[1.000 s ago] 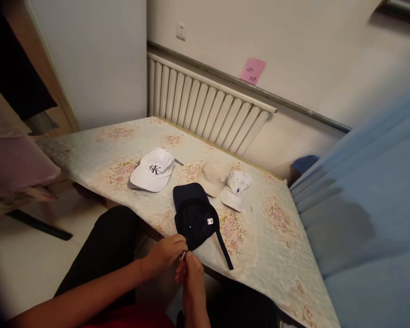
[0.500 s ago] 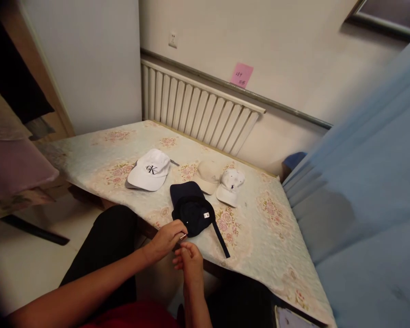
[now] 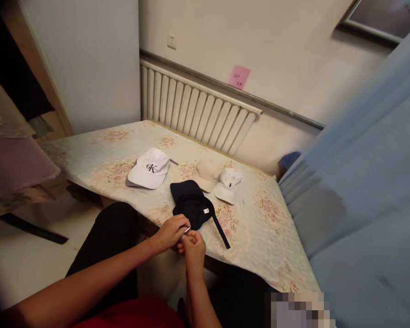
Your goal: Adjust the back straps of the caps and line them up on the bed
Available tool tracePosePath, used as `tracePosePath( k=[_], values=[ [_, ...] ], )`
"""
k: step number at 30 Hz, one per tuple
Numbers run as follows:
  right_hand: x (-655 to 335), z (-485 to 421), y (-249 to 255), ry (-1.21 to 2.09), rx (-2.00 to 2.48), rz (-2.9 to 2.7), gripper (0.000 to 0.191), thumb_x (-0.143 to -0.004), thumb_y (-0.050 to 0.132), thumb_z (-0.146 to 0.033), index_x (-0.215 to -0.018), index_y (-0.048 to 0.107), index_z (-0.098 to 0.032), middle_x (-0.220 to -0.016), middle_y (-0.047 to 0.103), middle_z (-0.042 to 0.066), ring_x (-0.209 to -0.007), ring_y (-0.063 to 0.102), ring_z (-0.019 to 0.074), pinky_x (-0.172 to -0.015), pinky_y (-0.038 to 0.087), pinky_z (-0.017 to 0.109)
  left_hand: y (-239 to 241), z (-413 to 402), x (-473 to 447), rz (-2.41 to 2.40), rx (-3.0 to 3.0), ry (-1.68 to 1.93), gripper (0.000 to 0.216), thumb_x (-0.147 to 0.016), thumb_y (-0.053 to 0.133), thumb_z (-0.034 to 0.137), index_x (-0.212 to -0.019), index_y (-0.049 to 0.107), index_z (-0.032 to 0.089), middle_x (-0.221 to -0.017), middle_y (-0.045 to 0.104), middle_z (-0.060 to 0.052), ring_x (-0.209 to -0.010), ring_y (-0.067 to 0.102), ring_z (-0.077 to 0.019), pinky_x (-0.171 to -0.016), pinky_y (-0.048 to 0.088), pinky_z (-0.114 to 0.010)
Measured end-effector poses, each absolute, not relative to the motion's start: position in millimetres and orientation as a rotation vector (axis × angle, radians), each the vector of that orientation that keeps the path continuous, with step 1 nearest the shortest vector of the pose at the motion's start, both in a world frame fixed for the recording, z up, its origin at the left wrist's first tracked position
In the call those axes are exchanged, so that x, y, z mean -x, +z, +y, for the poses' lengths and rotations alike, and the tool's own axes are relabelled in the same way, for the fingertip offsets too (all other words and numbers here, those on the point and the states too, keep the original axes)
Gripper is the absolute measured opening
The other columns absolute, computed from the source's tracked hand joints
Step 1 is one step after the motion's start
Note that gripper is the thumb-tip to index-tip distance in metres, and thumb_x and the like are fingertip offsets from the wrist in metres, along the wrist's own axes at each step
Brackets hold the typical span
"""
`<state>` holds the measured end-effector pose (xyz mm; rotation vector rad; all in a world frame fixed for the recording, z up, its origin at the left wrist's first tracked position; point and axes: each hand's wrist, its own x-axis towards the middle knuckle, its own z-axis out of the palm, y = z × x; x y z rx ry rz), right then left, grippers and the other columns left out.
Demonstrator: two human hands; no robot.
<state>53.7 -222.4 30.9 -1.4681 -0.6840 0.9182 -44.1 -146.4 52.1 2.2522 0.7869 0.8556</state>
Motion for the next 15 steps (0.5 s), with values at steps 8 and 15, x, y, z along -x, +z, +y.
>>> tracePosePath(
  k=[8,15],
  values=[
    [-62.4,-227.8,37.9,0.678,1.538,-0.751,0.027,-0.067,0.063,-0.040,-0.086,0.058,-0.020,-0.066,0.065,-0.001,-0.051,0.060,0.0148,-0.047,0.047,0.025,58.2,-143.5,37.6,0.776,-2.259,0.711,0.017,-0.076,0.048,0.005,-0.076,0.060,0.016,-0.079,0.058,-0.002,-0.078,0.053,-0.0133,-0.072,0.040,-0.022],
    [-78.8,-221.9,35.3,0.734,1.530,-0.772,0.023,-0.070,0.055,-0.039,-0.077,0.061,-0.019,-0.059,0.063,0.000,-0.046,0.056,0.0148,-0.043,0.045,0.026,54.4,-138.5,34.6,0.742,-2.275,0.669,0.018,-0.076,0.050,0.003,-0.081,0.061,0.016,-0.083,0.061,-0.003,-0.080,0.056,-0.0133,-0.073,0.041,-0.022]
  ],
)
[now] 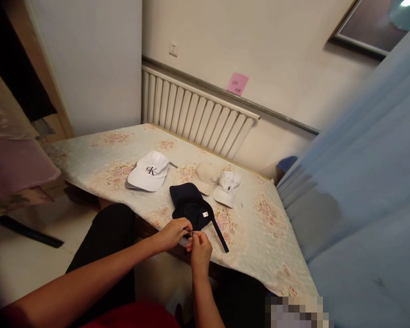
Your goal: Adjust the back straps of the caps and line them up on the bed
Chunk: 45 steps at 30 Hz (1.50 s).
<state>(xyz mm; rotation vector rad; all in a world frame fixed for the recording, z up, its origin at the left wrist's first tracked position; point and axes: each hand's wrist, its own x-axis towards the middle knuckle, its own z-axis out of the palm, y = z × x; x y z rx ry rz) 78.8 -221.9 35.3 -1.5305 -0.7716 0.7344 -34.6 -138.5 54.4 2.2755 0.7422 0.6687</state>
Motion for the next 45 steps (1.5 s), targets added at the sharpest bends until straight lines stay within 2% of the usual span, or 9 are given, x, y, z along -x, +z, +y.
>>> tracePosePath(
  k=[5,10,16,20,24,31,41,45],
  values=[
    [-88.2,-216.5,33.3,0.780,1.507,-0.747,0.022,-0.068,0.055,-0.040,-0.072,0.060,-0.019,-0.052,0.058,-0.003,-0.041,0.052,0.0127,-0.040,0.040,0.024,53.2,-133.8,36.5,0.776,-2.318,0.682,0.024,-0.073,0.051,0.002,-0.088,0.062,0.017,-0.088,0.062,-0.003,-0.086,0.056,-0.0149,-0.078,0.041,-0.023],
    [-91.0,-214.8,34.8,0.790,1.489,-0.747,0.019,-0.065,0.059,-0.038,-0.068,0.058,-0.019,-0.050,0.056,-0.004,-0.041,0.050,0.0121,-0.040,0.040,0.024,56.0,-133.4,36.4,0.840,-2.315,0.655,0.017,-0.075,0.052,0.006,-0.083,0.062,0.017,-0.084,0.062,-0.003,-0.082,0.056,-0.0150,-0.075,0.041,-0.023],
    [-93.5,-215.9,42.3,0.788,1.435,-0.834,0.018,-0.064,0.064,-0.033,-0.075,0.059,-0.019,-0.052,0.056,-0.005,-0.048,0.054,0.0130,-0.048,0.042,0.024,60.9,-128.9,33.7,0.852,-2.316,0.660,0.012,-0.079,0.052,0.012,-0.080,0.063,0.017,-0.082,0.062,-0.003,-0.079,0.057,-0.0147,-0.072,0.041,-0.023],
    [-98.5,-214.5,50.2,0.808,1.434,-0.913,0.016,-0.064,0.066,-0.029,-0.076,0.060,-0.019,-0.048,0.054,-0.006,-0.045,0.050,0.0117,-0.048,0.040,0.023,59.5,-122.6,34.3,0.833,-2.316,0.649,0.012,-0.079,0.052,0.015,-0.080,0.064,0.018,-0.081,0.062,-0.001,-0.078,0.057,-0.0140,-0.072,0.040,-0.022],
    [-104.3,-212.2,56.6,0.863,1.423,-0.979,0.019,-0.063,0.069,-0.030,-0.077,0.062,-0.018,-0.053,0.059,-0.003,-0.049,0.054,0.0132,-0.052,0.043,0.025,59.3,-119.3,35.4,0.806,-2.315,0.630,0.012,-0.079,0.053,0.016,-0.079,0.065,0.019,-0.079,0.062,0.000,-0.076,0.057,-0.0134,-0.070,0.040,-0.022],
    [-111.5,-212.7,55.0,1.012,1.336,-1.017,0.024,-0.066,0.071,-0.036,-0.082,0.064,-0.020,-0.074,0.069,0.003,-0.066,0.065,0.0192,-0.065,0.051,0.032,61.9,-118.7,36.0,0.773,-2.298,0.620,0.014,-0.079,0.052,0.016,-0.078,0.065,0.019,-0.078,0.061,-0.001,-0.075,0.056,-0.0136,-0.069,0.039,-0.022],
    [-115.8,-209.3,60.2,1.092,1.279,-1.022,0.026,-0.069,0.068,-0.038,-0.084,0.063,-0.017,-0.077,0.069,0.005,-0.069,0.067,0.0212,-0.067,0.053,0.036,66.8,-114.2,40.2,0.758,-2.320,0.595,0.014,-0.079,0.051,0.014,-0.079,0.065,0.018,-0.079,0.062,-0.002,-0.075,0.056,-0.0135,-0.069,0.039,-0.022],
    [-115.2,-206.3,61.9,1.114,1.305,-1.027,0.028,-0.068,0.069,-0.039,-0.083,0.062,-0.017,-0.075,0.068,0.005,-0.070,0.068,0.0210,-0.066,0.053,0.034,68.4,-113.8,41.3,0.762,-2.318,0.588,0.013,-0.079,0.052,0.014,-0.079,0.064,0.018,-0.079,0.063,-0.001,-0.075,0.056,-0.0131,-0.068,0.039,-0.022]
  ],
)
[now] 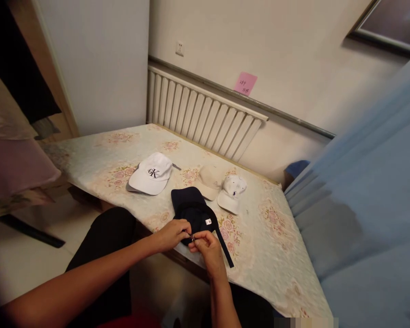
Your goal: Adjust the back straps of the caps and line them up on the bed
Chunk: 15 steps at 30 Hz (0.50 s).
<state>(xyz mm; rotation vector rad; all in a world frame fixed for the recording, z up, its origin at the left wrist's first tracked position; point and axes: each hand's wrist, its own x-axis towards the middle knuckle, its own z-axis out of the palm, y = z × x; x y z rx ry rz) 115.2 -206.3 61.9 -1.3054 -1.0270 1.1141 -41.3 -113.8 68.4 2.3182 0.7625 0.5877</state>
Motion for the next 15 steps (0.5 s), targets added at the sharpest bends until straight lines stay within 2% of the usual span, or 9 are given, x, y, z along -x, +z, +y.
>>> tracePosePath(
  k=[6,11,15],
  values=[
    [-105.9,-201.8,61.0,1.008,1.388,-1.041,0.028,-0.066,0.070,-0.034,-0.086,0.059,-0.018,-0.070,0.066,0.001,-0.060,0.064,0.0176,-0.058,0.052,0.030,68.9,-115.5,40.9,0.771,-2.346,0.584,0.014,-0.081,0.051,0.016,-0.081,0.064,0.018,-0.081,0.063,-0.002,-0.076,0.057,-0.0140,-0.070,0.039,-0.023],
    [-96.6,-199.2,60.9,0.824,1.518,-1.074,0.014,-0.067,0.065,-0.029,-0.076,0.059,-0.020,-0.054,0.057,-0.004,-0.052,0.058,0.0154,-0.054,0.048,0.027,72.4,-116.7,40.7,0.808,-2.346,0.565,0.014,-0.080,0.050,0.015,-0.080,0.064,0.018,-0.079,0.063,-0.001,-0.074,0.056,-0.0137,-0.068,0.039,-0.022],
    [-93.8,-199.2,63.1,0.533,1.603,-1.194,0.012,-0.069,0.062,-0.024,-0.081,0.061,-0.020,-0.066,0.060,0.000,-0.057,0.056,0.0145,-0.056,0.046,0.027,74.4,-115.7,40.9,0.815,-2.328,0.582,0.013,-0.079,0.051,0.015,-0.079,0.063,0.018,-0.079,0.062,-0.001,-0.074,0.055,-0.0134,-0.068,0.039,-0.022]
  ],
)
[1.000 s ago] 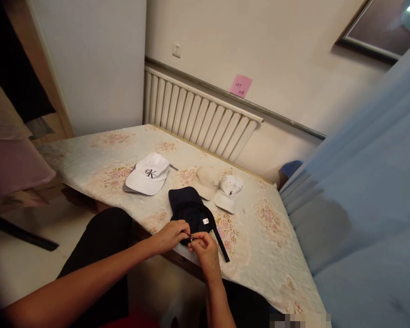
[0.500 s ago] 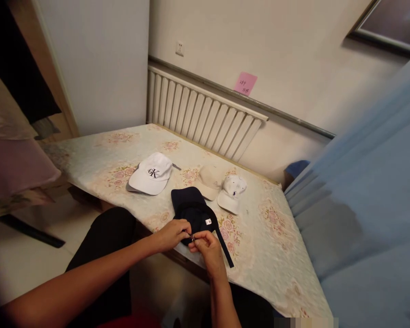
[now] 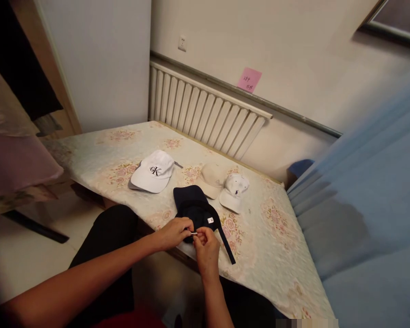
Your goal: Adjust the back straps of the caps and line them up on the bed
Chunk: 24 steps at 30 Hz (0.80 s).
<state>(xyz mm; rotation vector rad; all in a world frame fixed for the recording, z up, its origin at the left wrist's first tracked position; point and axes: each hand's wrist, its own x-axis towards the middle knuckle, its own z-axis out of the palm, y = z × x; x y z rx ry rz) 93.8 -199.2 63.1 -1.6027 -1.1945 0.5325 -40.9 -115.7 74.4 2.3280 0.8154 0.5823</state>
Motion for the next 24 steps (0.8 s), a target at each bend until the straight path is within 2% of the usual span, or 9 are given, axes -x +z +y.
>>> tracePosePath(
  k=[4,12,17,21,24],
  values=[
    [-91.3,-201.6,66.7,0.267,1.562,-1.460,0.015,-0.075,0.056,-0.018,-0.088,0.063,-0.020,-0.079,0.061,0.003,-0.064,0.056,0.0141,-0.061,0.046,0.026,80.6,-110.3,41.8,0.793,-2.290,0.565,0.011,-0.078,0.052,0.015,-0.075,0.062,0.017,-0.076,0.061,0.000,-0.072,0.054,-0.0128,-0.066,0.038,-0.022],
    [-87.1,-198.7,60.6,0.053,1.399,-1.724,0.020,-0.085,0.046,-0.017,-0.100,0.059,-0.021,-0.086,0.060,0.006,-0.077,0.057,0.0164,-0.069,0.047,0.029,103.1,-91.6,47.1,0.685,-2.233,0.357,0.011,-0.073,0.053,0.013,-0.071,0.063,0.016,-0.064,0.058,0.004,-0.063,0.049,-0.0096,-0.056,0.033,-0.018],
    [-84.2,-194.2,62.5,0.062,1.396,-1.713,0.019,-0.084,0.048,-0.018,-0.100,0.057,-0.021,-0.085,0.061,0.005,-0.072,0.057,0.0149,-0.068,0.046,0.028,113.0,-87.5,54.4,0.665,-2.165,0.329,0.012,-0.075,0.053,0.014,-0.073,0.064,0.015,-0.060,0.055,0.004,-0.058,0.047,-0.0092,-0.052,0.031,-0.018],
    [-82.4,-191.5,63.4,0.133,1.483,-1.547,0.015,-0.080,0.054,-0.021,-0.094,0.060,-0.020,-0.079,0.061,0.002,-0.064,0.055,0.0137,-0.064,0.046,0.027,112.5,-96.0,59.9,0.646,-2.202,0.496,0.019,-0.070,0.055,0.008,-0.084,0.065,0.016,-0.075,0.062,0.002,-0.071,0.053,-0.0115,-0.063,0.037,-0.019],
    [-81.1,-190.9,64.6,0.291,1.517,-1.392,0.016,-0.078,0.057,-0.025,-0.093,0.062,-0.020,-0.075,0.061,0.002,-0.062,0.055,0.0139,-0.060,0.046,0.026,104.8,-106.1,59.7,0.672,-2.184,0.631,0.028,-0.068,0.059,0.009,-0.094,0.065,0.017,-0.081,0.062,0.001,-0.069,0.052,-0.0116,-0.063,0.037,-0.020]
  ],
)
